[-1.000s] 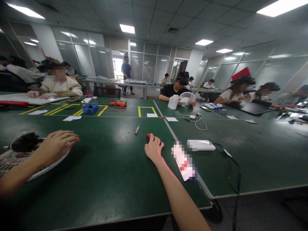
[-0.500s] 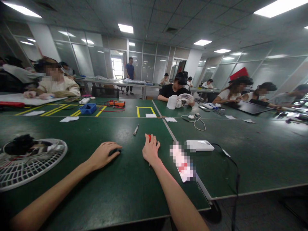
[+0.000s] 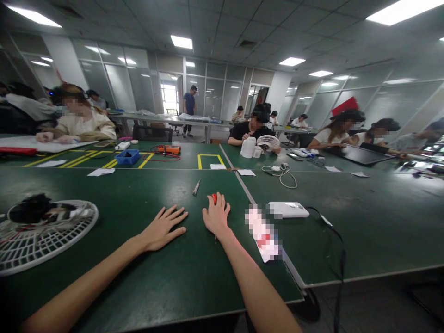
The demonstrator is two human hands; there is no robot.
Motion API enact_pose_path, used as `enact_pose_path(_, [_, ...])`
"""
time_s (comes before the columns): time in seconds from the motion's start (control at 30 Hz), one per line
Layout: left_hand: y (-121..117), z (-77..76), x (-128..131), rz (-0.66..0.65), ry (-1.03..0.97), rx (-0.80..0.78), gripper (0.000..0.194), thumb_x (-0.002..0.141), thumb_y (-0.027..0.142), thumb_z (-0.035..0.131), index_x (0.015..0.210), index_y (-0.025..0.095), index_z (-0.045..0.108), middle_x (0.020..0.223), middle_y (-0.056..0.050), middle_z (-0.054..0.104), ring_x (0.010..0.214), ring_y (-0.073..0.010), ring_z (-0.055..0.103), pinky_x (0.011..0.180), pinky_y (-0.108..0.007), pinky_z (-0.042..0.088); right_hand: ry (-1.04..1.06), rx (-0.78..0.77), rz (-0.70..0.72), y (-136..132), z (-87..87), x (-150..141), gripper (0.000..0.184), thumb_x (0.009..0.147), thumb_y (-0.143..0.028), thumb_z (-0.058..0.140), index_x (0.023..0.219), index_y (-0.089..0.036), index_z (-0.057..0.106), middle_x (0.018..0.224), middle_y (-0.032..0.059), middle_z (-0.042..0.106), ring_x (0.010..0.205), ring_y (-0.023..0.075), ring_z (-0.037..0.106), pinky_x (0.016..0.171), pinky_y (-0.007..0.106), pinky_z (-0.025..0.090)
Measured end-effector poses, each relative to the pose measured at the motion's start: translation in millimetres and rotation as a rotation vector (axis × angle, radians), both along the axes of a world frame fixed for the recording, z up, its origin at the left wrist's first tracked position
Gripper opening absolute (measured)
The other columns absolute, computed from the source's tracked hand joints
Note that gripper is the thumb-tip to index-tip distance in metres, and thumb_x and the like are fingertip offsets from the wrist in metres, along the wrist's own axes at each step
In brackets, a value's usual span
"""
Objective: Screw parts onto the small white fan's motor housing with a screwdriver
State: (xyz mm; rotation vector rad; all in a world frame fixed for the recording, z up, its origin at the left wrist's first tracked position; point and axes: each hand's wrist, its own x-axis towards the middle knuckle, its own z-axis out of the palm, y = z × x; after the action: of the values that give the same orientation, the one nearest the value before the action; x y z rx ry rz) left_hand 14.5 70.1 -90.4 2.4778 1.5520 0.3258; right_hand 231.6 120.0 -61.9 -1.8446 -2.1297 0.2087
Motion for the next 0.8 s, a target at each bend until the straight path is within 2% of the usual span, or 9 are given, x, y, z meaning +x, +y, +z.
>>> enact_pose_path(0.13, [0.3,-1.2,-16.4,0.026,0.011,0.175,0.065,0.100,0.066,0.036,0.158,0.037,0.038,0.172,-0.007,0.024,0.161,-0.0385,0.012,0.126,-0.069,0.017,0.046,0.099,0.026,-1.2,2.9,0.2,0.053,0.098,-0.026,0.048,0.150,-0.019,0.048,0.170,0.0183,0.024,0.159,0.0315,0.018,0.122,0.054,0.019])
enact_pose_path(0.23, [0.9,5.1,-44.9,0.139,0.004,0.335,0.065,0.100,0.063,0.039,0.159,0.034,0.037,0.172,-0.009,0.026,0.161,-0.0387,0.012,0.126,-0.069,0.016,0.109,0.179,0.077,-4.3,5.3,-1.6,0.049,0.098,-0.026,0.047,0.146,-0.020,0.053,0.169,0.0180,0.027,0.158,0.0308,0.019,0.122,0.053,0.021])
enact_pose_path(0.4, [-15.5,38.9,-95.8,0.501,-0.026,0.605,0.066,0.100,0.054,0.042,0.155,0.018,0.045,0.167,-0.021,0.032,0.161,-0.0382,0.012,0.127,-0.067,0.011,0.168,0.269,0.184,-18.9,8.2,-14.1,0.048,0.099,-0.027,0.050,0.146,-0.022,0.055,0.170,0.0161,0.023,0.159,0.0298,0.019,0.124,0.052,0.023])
enact_pose_path(0.5, [-38.5,56.6,-118.1,0.764,-0.043,0.761,0.064,0.101,0.052,0.038,0.148,0.010,0.050,0.167,-0.025,0.029,0.161,-0.0397,0.009,0.124,-0.073,-0.001,0.149,0.252,0.306,-29.6,8.5,-24.1,0.047,0.101,-0.032,0.050,0.148,-0.026,0.054,0.171,0.0132,0.022,0.160,0.0283,0.016,0.125,0.053,0.022])
enact_pose_path(0.6, [-60.7,60.6,-140.9,0.908,-0.097,0.812,0.070,0.099,0.056,0.036,0.150,0.010,0.046,0.170,-0.025,0.018,0.161,-0.0431,0.003,0.120,-0.078,-0.003,0.090,0.150,0.439,-37.1,6.8,-31.0,0.052,0.103,-0.040,0.049,0.154,-0.028,0.048,0.173,0.0135,0.018,0.161,0.0302,0.013,0.126,0.055,0.019])
enact_pose_path(0.67, [-70.8,58.4,-156.9,0.998,-0.134,0.788,0.077,0.095,0.061,0.036,0.154,0.012,0.042,0.171,-0.024,0.015,0.160,-0.0447,0.003,0.121,-0.077,0.001,0.029,0.073,0.527,-39.7,4.6,-32.9,0.052,0.105,-0.045,0.046,0.155,-0.030,0.047,0.173,0.0126,0.020,0.161,0.0315,0.012,0.126,0.059,0.014])
enact_pose_path(0.8, [-78.9,55.1,-180.4,1.093,-0.179,0.653,0.093,0.087,0.072,0.037,0.155,0.008,0.040,0.165,-0.027,0.028,0.157,-0.0460,0.020,0.124,-0.065,0.020,-0.049,-0.006,0.628,-41.3,1.1,-33.2,0.050,0.106,-0.049,0.044,0.153,-0.033,0.050,0.173,0.0110,0.022,0.161,0.0319,0.010,0.126,0.061,0.008])
